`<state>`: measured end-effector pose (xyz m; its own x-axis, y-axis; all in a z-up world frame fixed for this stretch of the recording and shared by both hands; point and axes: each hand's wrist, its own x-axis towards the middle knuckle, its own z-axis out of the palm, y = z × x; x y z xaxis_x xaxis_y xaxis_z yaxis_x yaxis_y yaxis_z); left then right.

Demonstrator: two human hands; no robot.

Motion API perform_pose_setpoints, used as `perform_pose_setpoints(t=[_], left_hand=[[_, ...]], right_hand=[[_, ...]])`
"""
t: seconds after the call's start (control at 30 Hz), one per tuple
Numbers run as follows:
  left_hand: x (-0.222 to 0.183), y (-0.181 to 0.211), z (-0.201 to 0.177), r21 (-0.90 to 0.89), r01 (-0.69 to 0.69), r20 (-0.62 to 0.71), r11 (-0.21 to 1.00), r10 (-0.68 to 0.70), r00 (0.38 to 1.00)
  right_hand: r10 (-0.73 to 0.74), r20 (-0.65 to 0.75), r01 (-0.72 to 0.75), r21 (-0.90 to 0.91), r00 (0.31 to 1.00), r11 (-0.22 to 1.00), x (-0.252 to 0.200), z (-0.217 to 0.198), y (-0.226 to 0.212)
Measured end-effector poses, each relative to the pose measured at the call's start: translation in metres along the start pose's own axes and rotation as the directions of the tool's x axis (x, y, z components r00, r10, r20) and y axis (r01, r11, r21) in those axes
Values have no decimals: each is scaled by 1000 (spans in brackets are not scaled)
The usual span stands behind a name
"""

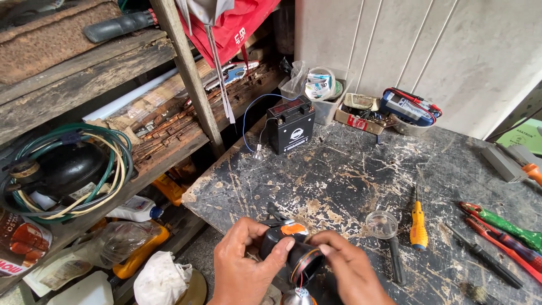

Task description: Disassembling and inspecting a handheld flashlight to repair internal components and housing.

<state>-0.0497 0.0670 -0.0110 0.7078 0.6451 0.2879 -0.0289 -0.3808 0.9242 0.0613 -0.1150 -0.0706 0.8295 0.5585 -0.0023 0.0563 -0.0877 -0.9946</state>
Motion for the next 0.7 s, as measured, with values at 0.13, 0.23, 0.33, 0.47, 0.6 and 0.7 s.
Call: perform_pose_setpoints(t=[0.13, 0.23, 0.33, 0.47, 0.6, 0.7], left_hand=[[5, 0, -2, 121, 216, 63, 969, -225, 972], [2, -5, 5, 156, -102, 43, 983, 97, 994], [1, -12, 9, 170, -139, 87, 976, 126, 988], [6, -7, 8, 136, -19, 129, 991, 1, 992], [19, 20, 4, 181, 290, 227, 940, -327, 917], [17, 14, 9, -5, 235, 247, 972, -226, 942]], right_hand=[[19, 22, -23, 165, 1000, 986, -4, -7, -7], [-284, 109, 289, -43, 953, 956, -6, 4, -24], [-130, 36, 134, -123, 991, 983, -4, 6, -26], [-278, 88, 291, -342, 957, 893, -4, 6, -44], [-276, 193, 337, -505, 942, 795, -3, 0, -32], [167, 81, -150, -190, 983, 970, -8, 7, -57]])
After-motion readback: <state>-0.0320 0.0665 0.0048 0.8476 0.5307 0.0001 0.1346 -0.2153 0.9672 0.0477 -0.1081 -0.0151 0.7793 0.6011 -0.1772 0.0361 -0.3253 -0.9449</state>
